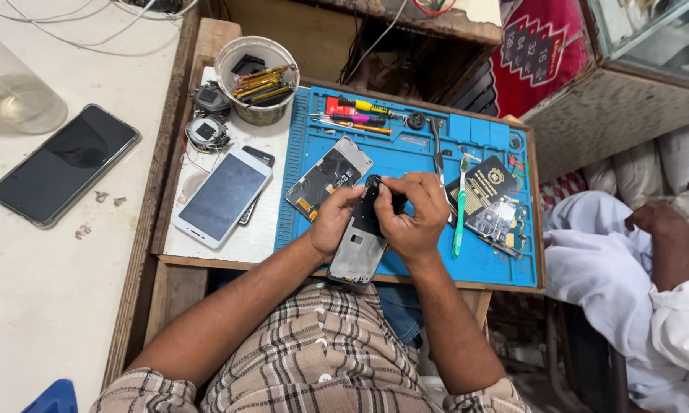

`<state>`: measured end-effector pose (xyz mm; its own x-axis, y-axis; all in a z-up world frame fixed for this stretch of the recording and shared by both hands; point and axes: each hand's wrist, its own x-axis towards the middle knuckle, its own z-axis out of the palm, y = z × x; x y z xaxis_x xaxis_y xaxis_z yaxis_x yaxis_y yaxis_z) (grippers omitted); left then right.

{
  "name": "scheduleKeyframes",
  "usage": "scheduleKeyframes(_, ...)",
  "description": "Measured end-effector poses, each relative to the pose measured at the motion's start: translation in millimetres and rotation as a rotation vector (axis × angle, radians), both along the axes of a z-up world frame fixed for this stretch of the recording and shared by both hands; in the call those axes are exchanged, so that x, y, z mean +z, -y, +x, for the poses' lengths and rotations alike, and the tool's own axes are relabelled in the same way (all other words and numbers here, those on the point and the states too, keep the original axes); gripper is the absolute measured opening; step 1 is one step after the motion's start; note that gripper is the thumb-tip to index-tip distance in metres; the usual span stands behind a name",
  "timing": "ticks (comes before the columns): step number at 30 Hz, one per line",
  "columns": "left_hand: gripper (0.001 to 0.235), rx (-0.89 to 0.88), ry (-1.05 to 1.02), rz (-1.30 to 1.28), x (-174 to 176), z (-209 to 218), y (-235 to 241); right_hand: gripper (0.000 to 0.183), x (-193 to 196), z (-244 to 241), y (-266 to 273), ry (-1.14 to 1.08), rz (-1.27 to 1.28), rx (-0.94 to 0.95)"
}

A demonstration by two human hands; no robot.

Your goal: The person disassembles a mobile phone, removes the back cover, and manipulates internal components using a small screwdriver and a toothbrush. They repeatedly adjust parts inside the phone chassis and occasionally brush the interior surfaces.

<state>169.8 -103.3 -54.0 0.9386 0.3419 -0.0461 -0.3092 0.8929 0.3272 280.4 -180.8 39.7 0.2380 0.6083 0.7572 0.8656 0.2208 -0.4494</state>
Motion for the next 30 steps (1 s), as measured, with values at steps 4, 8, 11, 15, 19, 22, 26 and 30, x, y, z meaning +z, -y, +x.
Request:
scheduleKeyframes(4, 0.053, -0.014, 0.028, 0.090, 4, -1, 1, 0.013, -1, 0, -1, 0.028, -0.007, -0.011)
scheduleKeyframes(8, 0.051, -0.009, -0.013, 0.052, 4, -1, 1, 0.012, 1, -5, -2, 0.047, 0.001, 0.011)
scheduleKeyframes(11, 0.051, 0.017, -0.015, 0.073, 0, -1, -1, 0.013, 2, -5, -2, 0.081, -0.027, 0.073)
scheduleKeyframes(15, 0.052, -0.002, 0.053, 0.053, -2, -2, -2, 0.012, 3, -2, -2, 0.006, -0.057, 0.140)
scheduleKeyframes(19, 0.051, -0.027, 0.044, 0.069, 1, -1, -1, 0.011, 3, 2, -5, 0.005, 0.030, 0.063)
scheduleKeyframes(22, 0.049, -0.019, 0.029, 0.044, 0, -2, -1, 0.012, 2, -1, -6, 0.015, 0.033, 0.037)
scheduleKeyframes(26, 0.047, 0.000, 0.047, 0.055, -5, -1, -1, 0.013, 2, -2, -3, 0.044, -0.001, 0.085)
scheduleKeyframes(30, 0.047, 0.033, 0.084, 0.044, -6, -1, -1, 0.014, 4, -1, -3, 0.068, -0.019, 0.146)
